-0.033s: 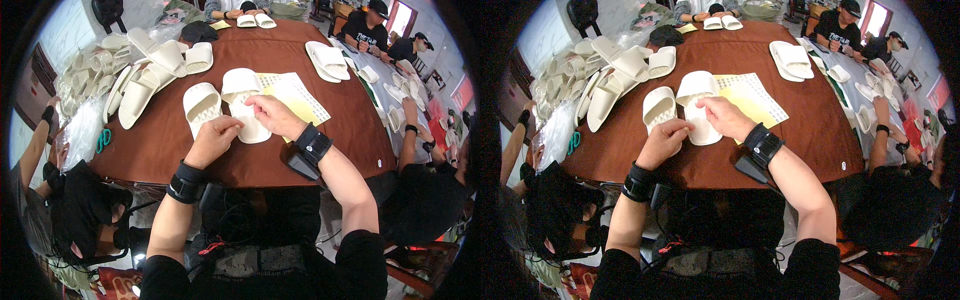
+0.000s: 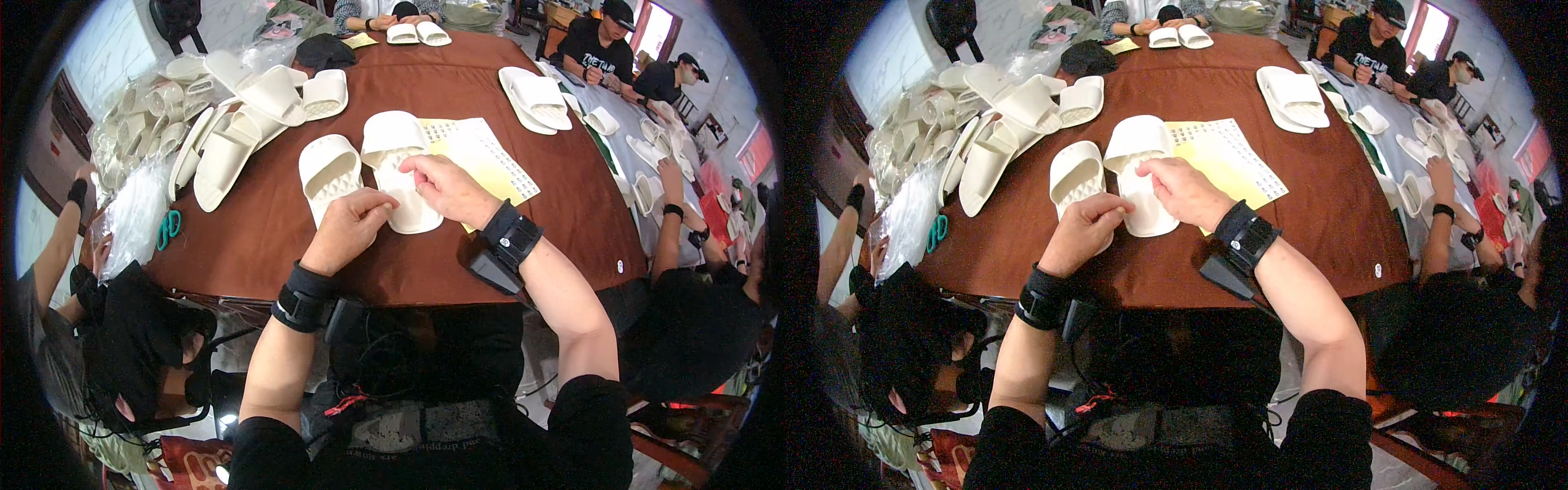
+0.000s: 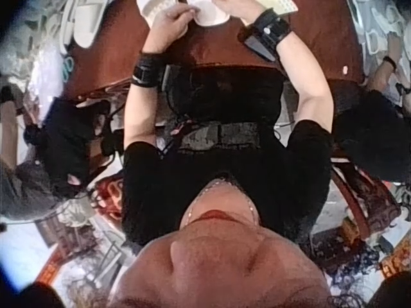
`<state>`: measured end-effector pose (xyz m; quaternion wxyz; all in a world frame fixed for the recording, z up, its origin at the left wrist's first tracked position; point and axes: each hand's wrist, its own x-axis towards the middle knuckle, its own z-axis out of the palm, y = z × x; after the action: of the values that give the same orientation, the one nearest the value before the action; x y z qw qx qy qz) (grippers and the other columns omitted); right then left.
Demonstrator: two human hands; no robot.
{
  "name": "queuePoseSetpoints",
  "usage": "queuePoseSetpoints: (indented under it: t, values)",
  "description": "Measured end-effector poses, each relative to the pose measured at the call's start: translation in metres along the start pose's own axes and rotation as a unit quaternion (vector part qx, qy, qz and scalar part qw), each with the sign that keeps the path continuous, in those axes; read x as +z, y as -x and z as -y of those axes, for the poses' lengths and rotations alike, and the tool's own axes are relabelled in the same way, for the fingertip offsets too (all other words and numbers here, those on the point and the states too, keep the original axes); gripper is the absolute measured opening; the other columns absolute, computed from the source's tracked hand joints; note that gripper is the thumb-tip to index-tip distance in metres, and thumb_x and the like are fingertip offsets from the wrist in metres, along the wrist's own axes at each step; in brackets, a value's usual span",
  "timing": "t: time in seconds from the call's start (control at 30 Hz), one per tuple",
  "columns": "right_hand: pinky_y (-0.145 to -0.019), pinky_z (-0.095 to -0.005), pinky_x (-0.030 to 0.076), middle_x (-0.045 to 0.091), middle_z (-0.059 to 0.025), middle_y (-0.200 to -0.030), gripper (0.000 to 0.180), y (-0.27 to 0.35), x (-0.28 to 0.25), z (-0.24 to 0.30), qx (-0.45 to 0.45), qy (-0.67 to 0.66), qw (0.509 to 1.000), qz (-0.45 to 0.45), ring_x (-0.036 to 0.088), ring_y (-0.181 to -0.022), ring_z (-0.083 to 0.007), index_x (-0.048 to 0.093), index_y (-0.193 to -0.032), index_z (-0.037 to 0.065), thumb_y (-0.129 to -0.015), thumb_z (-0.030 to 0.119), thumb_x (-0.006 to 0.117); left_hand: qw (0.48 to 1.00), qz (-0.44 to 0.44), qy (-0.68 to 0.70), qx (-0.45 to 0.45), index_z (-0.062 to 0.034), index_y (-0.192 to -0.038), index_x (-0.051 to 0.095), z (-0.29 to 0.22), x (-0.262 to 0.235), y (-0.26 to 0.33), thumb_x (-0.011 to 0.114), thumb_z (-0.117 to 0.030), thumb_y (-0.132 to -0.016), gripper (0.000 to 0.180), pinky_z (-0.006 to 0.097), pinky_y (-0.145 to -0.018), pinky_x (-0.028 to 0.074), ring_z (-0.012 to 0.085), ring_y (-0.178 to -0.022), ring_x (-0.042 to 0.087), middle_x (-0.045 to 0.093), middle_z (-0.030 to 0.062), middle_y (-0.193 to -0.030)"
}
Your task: Inspecting white sandals and applying small size labels to the insoles while working at a production table.
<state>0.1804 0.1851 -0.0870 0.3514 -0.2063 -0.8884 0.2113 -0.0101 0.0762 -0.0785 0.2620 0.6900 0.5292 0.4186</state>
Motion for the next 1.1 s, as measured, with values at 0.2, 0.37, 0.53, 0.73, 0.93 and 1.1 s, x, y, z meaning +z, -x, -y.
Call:
queuePoseSetpoints:
  t: [0.2, 0.37, 0.53, 0.73, 0.93, 1.1]
  values:
    - [-0.07, -0.0299, 0.046, 0.054, -0.0063, -0.082, 0.024, -0.005, -0.003, 0.004, 0.097, -0.065, 0.993, 0.021, 0.053, -0.077, -0.0156, 0.057, -0.108, 0.002, -0.085, -0.001, 0.051, 1.0, -0.005, -0.01, 0.011, 0.0011, -0.096, 0.068, 0.009, 0.0, -0.004, 0.056, -0.008, -0.09, 0.017, 0.027, -0.076, 0.048, 0.0124, -0.082, 0.062, 0.068, 0.0071, -0.088]
    - [-0.07, -0.0305, 0.047, 0.055, -0.0074, -0.085, 0.024, -0.002, -0.005, 0.001, 0.085, -0.063, 0.994, 0.029, 0.053, -0.077, -0.0171, 0.056, -0.108, 0.002, -0.085, 0.001, 0.053, 1.0, -0.006, -0.018, 0.018, 0.0013, -0.096, 0.068, 0.006, 0.0, -0.004, 0.056, -0.009, -0.09, 0.017, 0.027, -0.077, 0.049, 0.0136, -0.083, 0.063, 0.068, 0.008, -0.089]
    - [-0.076, -0.0345, 0.048, 0.058, -0.0112, -0.09, 0.022, -0.003, -0.003, 0.002, 0.049, -0.005, 0.998, 0.028, 0.057, -0.084, -0.024, 0.056, -0.108, 0.003, -0.086, 0.002, 0.053, 1.0, -0.004, -0.017, 0.011, 0.0015, -0.096, 0.068, 0.004, -0.001, -0.005, 0.057, -0.009, -0.089, 0.017, 0.027, -0.078, 0.049, 0.0146, -0.085, 0.064, 0.069, 0.009, -0.091]
    - [-0.089, -0.0417, 0.046, 0.062, -0.0176, -0.104, 0.019, -0.005, 0.004, -0.008, -0.003, 0.038, 0.999, 0.012, 0.057, -0.102, -0.0354, 0.056, -0.107, 0.003, -0.089, 0.004, 0.049, 0.999, -0.008, -0.024, 0.019, 0.0015, -0.096, 0.069, 0.008, 0.001, -0.006, 0.057, -0.008, -0.089, 0.017, 0.028, -0.079, 0.049, 0.0164, -0.087, 0.065, 0.069, 0.0101, -0.093]
    - [-0.084, -0.0376, 0.047, 0.061, -0.0158, -0.097, 0.019, -0.005, -0.006, 0.009, 0.02, 0.03, 0.999, 0.009, 0.058, -0.094, -0.0298, 0.055, -0.107, 0.002, -0.09, 0.004, 0.049, 0.999, -0.012, -0.034, 0.036, 0.0018, -0.095, 0.069, 0.008, 0.0, -0.006, 0.057, -0.007, -0.089, 0.016, 0.028, -0.078, 0.05, 0.0164, -0.086, 0.065, 0.069, 0.0109, -0.092]
    - [-0.074, -0.0292, 0.046, 0.057, -0.0091, -0.091, 0.02, -0.01, -0.014, 0.02, 0.099, -0.093, 0.989, 0.057, 0.054, -0.082, -0.0158, 0.052, -0.108, 0.001, -0.089, 0.0, 0.048, 0.999, -0.01, -0.024, 0.033, 0.0015, -0.095, 0.069, 0.009, 0.0, -0.005, 0.058, -0.008, -0.089, 0.016, 0.028, -0.078, 0.05, 0.0162, -0.086, 0.065, 0.07, 0.0106, -0.092]
